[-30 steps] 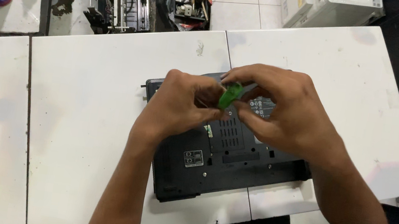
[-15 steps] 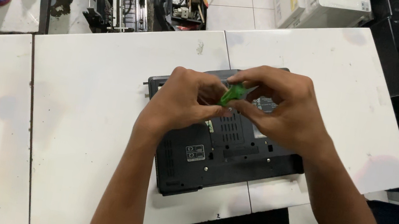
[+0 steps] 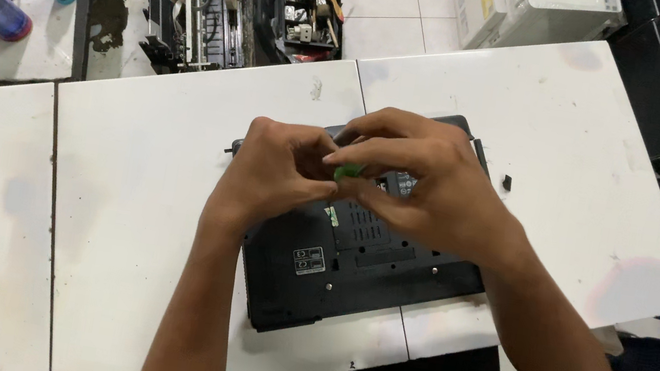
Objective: The person uses a green screwdriver to remove screws from the bottom panel of a laptop. They then lift off the panel to expose the internal components, including RAM slots and a hard drive.
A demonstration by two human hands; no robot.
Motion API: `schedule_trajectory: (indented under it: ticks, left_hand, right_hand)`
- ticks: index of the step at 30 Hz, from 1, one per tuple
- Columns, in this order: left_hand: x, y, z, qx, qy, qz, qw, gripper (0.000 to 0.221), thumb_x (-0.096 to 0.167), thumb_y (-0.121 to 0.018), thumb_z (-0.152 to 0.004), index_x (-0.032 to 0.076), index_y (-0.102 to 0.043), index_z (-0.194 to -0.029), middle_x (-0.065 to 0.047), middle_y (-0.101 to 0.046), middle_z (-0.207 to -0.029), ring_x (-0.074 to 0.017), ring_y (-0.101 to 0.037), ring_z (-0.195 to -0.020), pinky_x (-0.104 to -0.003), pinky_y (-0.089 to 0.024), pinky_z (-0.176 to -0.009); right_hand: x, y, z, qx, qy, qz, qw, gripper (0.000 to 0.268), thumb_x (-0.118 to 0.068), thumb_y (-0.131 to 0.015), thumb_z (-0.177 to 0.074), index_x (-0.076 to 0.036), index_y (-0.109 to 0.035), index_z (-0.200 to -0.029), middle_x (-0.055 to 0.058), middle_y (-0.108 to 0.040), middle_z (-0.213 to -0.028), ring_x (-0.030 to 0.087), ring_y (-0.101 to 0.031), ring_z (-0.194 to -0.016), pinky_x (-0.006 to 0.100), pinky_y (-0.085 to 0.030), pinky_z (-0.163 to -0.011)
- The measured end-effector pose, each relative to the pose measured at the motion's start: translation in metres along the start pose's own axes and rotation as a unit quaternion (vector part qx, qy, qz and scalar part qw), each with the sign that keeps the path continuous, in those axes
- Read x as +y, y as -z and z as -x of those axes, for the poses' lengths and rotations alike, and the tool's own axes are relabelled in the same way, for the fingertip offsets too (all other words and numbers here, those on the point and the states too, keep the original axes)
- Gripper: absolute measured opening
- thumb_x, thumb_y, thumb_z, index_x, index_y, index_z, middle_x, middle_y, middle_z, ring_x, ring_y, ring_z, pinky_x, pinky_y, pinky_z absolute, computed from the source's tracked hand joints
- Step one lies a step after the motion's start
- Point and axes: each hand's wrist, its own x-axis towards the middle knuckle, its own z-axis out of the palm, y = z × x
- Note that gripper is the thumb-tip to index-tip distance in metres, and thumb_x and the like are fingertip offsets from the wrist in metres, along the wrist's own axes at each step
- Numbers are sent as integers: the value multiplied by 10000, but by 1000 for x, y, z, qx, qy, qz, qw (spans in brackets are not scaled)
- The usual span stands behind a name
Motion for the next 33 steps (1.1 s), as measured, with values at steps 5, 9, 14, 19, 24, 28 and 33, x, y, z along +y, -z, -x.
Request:
schedule_trajectory:
  ticks: [5, 9, 14, 19, 24, 28, 33]
  left_hand:
    - [-2, -3, -1, 8, -24, -5, 1000, 259, 1, -846, -682, 69, -696, -882, 0, -723, -731, -40, -606, -651, -229, -504, -563]
    - [1, -2, 0, -16, -14, 6, 1000, 261, 213, -975, -785, 105, -738, -796, 17, -718, -693, -30, -610, -640, -249, -520, -583]
    - [3, -1, 2, -54, -10, 57, 997, 218, 135, -876, -861, 62, -819, -1058, -51, -845, -911, -76, -779, -836, -229, -669, -718]
    - [-3, -12, -1, 0, -62, 13, 998, 170, -19, -829, -718, 107, -761, -810, 78, -601, -606, 46, -489, -683, -203, -449, -540]
    - [11, -2, -1, -74, 20, 25, 997, 195, 171, -862, -818, 94, -785, -980, 2, -775, -799, -60, -708, -738, -250, -626, -686]
    - [-2, -5, 0, -90, -21, 26, 995, 37, 100, -784, -924, 87, -760, -900, 26, -759, -776, -22, -681, -736, -235, -569, -652]
    - [-7, -16, -2, 12, 6, -29, 999, 457, 201, -1022, -695, 120, -573, -725, 39, -605, -596, -29, -457, -606, -254, -414, -537]
  right_hand:
    - [2, -11, 4, 49, -5, -3, 999, 395, -32, -904, -911, -71, -742, -1270, 143, -694, -1100, 238, -726, -931, 318, -634, -812]
    - [5, -22, 6, 91, -6, -38, 995, 305, 64, -793, -937, 26, -711, -1228, 178, -796, -1132, 270, -810, -992, 326, -689, -887]
    - [12, -29, 15, 93, 15, -18, 995, 388, -10, -820, -953, -20, -685, -1316, 206, -754, -1229, 320, -774, -1108, 373, -667, -951]
    - [13, -38, 17, 136, 39, 6, 990, 275, -5, -910, -930, -14, -744, -1149, 178, -745, -1063, 215, -722, -792, 310, -635, -739]
    - [20, -37, 20, 135, 6, -27, 991, 355, 37, -858, -962, 14, -645, -1246, 148, -749, -1126, 220, -783, -895, 305, -676, -855]
    - [20, -32, 17, 134, -25, -109, 985, 315, 77, -791, -941, 65, -644, -1219, 227, -731, -1205, 254, -781, -995, 290, -675, -903]
    - [24, -35, 21, 168, 42, 33, 984, 325, -85, -956, -933, -64, -753, -1186, 181, -736, -1081, 187, -726, -802, 307, -627, -768]
